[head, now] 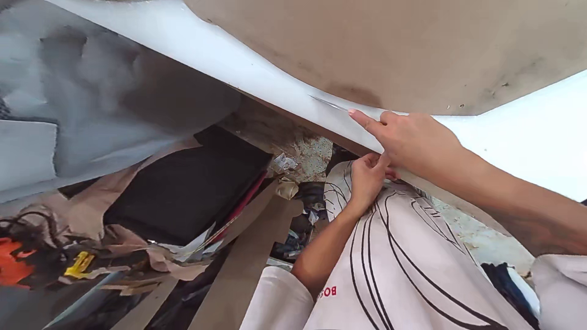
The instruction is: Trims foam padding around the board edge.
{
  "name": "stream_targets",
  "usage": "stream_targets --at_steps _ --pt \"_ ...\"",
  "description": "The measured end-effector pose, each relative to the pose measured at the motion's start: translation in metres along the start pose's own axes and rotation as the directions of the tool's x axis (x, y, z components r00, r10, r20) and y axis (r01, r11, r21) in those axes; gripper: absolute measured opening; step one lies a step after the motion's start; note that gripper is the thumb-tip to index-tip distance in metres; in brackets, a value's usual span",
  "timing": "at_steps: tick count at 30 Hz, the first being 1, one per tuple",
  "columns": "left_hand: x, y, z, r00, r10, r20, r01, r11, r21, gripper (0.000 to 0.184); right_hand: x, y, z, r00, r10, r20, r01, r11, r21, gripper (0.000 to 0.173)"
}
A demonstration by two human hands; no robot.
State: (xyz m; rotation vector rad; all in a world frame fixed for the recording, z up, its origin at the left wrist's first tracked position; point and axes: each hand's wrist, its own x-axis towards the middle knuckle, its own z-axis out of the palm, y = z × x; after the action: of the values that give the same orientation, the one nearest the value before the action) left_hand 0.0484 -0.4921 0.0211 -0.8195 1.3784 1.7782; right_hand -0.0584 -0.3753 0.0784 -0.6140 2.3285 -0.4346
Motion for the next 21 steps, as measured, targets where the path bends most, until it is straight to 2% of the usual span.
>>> stream_targets --at_steps 3,7,10,14,21 --pt "-0.002 -0.015 0.015 1.0 0.004 -0.015 -0.004 1.0 0.001 0.021 0.002 -0.001 0.004 1.0 -0.001 -0.007 0.001 1.0 0.011 0.067" --pt "-0.002 -0.029 0.026 0.999 0.038 0.017 -0.039 0.998 0.05 0.023 -0.019 0.015 0.011 1.0 -0.015 -0.001 0.015 1.0 0.011 0.069" --pt "-0.003 -0.038 0.029 0.996 0.085 0.007 -0.085 0.996 0.019 0.018 -0.016 0.015 0.012 1.0 -0.024 -0.001 0.024 0.999 0.028 0.067" --pt "-0.003 -0.046 0.031 0.994 0.111 -0.003 -0.111 0.994 0.022 0.026 -0.036 0.036 0.014 0.999 -0.035 -0.007 0.035 0.999 0.021 0.07" --pt "-0.003 -0.056 0.039 0.985 0.165 -0.06 -0.163 0.986 0.037 0.028 -0.051 0.051 0.01 0.998 -0.062 0.017 0.063 0.997 -0.045 0.069"
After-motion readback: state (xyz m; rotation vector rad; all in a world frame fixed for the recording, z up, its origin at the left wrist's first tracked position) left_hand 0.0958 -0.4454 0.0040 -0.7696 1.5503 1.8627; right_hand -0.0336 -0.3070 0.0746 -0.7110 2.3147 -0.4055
